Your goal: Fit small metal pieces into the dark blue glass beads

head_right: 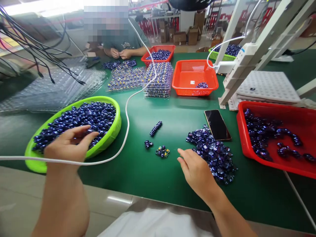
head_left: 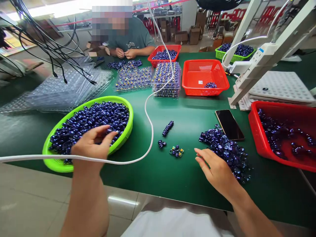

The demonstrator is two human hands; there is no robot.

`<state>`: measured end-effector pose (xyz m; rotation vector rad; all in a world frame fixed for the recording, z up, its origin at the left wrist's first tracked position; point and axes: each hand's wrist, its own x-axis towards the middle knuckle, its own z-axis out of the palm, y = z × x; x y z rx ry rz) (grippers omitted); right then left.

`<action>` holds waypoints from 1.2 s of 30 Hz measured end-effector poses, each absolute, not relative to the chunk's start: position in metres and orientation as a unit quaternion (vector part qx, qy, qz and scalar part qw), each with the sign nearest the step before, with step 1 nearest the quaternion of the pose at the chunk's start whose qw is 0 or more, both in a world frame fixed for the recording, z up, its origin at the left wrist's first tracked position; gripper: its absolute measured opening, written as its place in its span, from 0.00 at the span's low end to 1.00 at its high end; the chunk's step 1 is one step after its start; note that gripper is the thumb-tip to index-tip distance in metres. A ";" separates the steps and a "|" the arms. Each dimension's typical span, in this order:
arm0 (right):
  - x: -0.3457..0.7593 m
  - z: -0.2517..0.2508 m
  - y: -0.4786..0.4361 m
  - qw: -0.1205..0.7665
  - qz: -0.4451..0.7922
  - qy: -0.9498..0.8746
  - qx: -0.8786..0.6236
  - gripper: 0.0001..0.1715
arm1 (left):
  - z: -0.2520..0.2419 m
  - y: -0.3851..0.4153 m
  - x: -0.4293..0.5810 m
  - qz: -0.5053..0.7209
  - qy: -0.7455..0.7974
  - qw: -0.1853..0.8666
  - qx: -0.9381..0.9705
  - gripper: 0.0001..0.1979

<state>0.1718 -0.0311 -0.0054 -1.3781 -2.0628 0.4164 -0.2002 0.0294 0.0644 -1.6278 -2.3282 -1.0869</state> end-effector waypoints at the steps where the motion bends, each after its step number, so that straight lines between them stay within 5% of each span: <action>1: 0.169 -0.007 -0.030 0.291 0.156 -0.789 -0.518 0.16 | 0.066 0.035 -0.210 -0.339 -0.772 0.094 -0.530 0.18; 5: 0.147 -0.011 -0.022 0.219 0.149 -0.820 -0.508 0.18 | 0.063 0.040 -0.197 -0.352 -0.671 0.155 -0.634 0.21; 8: 0.129 -0.012 -0.009 0.170 0.130 -0.841 -0.497 0.25 | 0.049 0.030 -0.146 -0.366 -0.566 0.033 -0.738 0.15; 11: 0.119 -0.015 0.003 0.130 0.116 -0.868 -0.465 0.29 | 0.029 0.020 -0.093 -0.207 -0.512 -0.137 -0.823 0.15; 15: 0.120 -0.018 0.004 0.106 0.116 -0.869 -0.469 0.17 | 0.007 0.013 -0.055 -0.044 -0.499 -0.211 -0.840 0.15; 20: 0.143 -0.020 -0.010 0.105 0.130 -0.839 -0.517 0.09 | -0.005 0.011 -0.035 -0.041 -0.452 -0.257 -0.853 0.13; 30: 0.182 -0.003 -0.028 0.411 0.438 -0.569 -0.562 0.12 | 0.000 0.019 -0.016 -0.106 -0.404 -0.270 -0.868 0.17; 33: 0.181 -0.004 -0.031 0.491 0.508 -0.471 -0.528 0.11 | 0.008 0.017 -0.012 -0.197 -0.401 -0.371 -0.814 0.26; 36: 0.177 -0.009 -0.030 0.548 0.522 -0.426 -0.496 0.09 | 0.011 0.015 -0.006 -0.281 -0.388 -0.503 -0.719 0.21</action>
